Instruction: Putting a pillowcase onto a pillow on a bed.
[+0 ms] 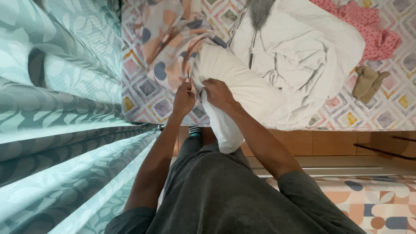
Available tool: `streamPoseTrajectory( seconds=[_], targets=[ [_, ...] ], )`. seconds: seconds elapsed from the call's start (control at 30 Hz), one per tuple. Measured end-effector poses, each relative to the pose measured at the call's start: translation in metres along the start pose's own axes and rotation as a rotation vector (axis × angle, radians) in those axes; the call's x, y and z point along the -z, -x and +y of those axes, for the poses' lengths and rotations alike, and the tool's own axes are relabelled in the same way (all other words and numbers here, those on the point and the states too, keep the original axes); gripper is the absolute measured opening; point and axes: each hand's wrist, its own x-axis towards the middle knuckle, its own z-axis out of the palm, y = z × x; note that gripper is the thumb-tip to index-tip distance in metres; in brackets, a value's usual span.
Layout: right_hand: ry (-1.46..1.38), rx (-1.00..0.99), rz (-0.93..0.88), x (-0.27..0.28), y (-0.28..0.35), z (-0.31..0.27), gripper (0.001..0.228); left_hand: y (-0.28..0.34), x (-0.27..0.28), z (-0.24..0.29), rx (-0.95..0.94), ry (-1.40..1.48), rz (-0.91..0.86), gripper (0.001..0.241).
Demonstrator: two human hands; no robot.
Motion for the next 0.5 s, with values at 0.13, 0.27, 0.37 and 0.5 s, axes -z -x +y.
streamPoseTrajectory(
  seconds=[0.13, 0.27, 0.37, 0.5],
  targets=[
    [0.025, 0.034, -0.131, -0.028, 0.000, 0.003, 0.028, -0.029, -0.004, 0.005, 0.039, -0.124, 0.215, 0.041],
    [0.057, 0.025, -0.181, -0.030, 0.000, -0.004, 0.027, -0.065, -0.007, 0.019, 0.082, -0.228, 0.150, 0.060],
    [0.046, 0.027, -0.137, -0.016, 0.002, -0.005, 0.025, -0.065, -0.027, 0.009, -0.072, -0.146, 0.079, 0.041],
    [-0.042, -0.022, -0.026, 0.006, 0.001, -0.002, 0.017, -0.051, 0.005, 0.040, -0.136, 0.188, -0.161, 0.016]
  ],
)
